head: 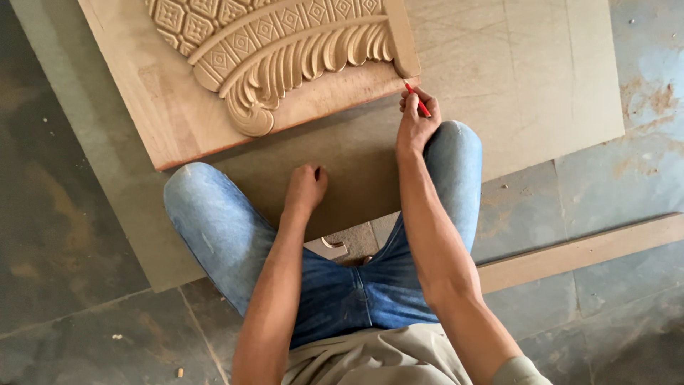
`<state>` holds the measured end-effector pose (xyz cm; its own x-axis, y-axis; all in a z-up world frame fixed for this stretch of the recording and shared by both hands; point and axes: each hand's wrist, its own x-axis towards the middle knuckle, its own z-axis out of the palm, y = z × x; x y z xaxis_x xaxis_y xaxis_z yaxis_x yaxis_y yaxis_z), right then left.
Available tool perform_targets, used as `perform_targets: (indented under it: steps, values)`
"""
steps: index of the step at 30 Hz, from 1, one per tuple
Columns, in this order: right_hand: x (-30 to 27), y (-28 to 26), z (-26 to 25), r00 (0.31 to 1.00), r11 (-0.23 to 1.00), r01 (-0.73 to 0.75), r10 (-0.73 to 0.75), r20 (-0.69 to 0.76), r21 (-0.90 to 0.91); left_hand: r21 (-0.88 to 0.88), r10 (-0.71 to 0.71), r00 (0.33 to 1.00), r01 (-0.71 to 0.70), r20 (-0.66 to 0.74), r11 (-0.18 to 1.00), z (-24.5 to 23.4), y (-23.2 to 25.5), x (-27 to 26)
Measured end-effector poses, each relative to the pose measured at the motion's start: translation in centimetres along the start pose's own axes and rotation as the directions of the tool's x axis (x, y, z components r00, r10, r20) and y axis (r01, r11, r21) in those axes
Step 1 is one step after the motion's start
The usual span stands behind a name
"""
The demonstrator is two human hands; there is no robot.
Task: The person uses a red pencil to trace the edges of a pre-carved wooden panel. They move around the panel, sitting on the floor to reach different sections and carefully outline the decorative patterns.
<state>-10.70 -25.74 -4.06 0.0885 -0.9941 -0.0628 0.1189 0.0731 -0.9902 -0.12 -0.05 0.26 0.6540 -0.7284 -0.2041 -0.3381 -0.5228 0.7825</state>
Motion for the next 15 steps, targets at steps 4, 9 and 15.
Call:
perform_targets:
  steps: [4,9,15]
  values:
    - [-0.11,-0.14,-0.19,1.0,1.0,0.005,-0.005,0.004,-0.017,0.001,-0.005,1.0,0.005,-0.005,1.0,-0.04,0.18,-0.12]
    - [-0.13,-0.31,0.04,1.0,1.0,0.0,0.0,0.016,0.0,0.029,0.018,1.0,-0.018,-0.016,0.999,-0.12,0.03,-0.27]
    - [-0.13,-0.28,0.16,1.0,1.0,0.023,-0.023,0.015,-0.017,0.041,-0.017,1.0,0.017,0.002,0.999,0.04,-0.12,-0.05]
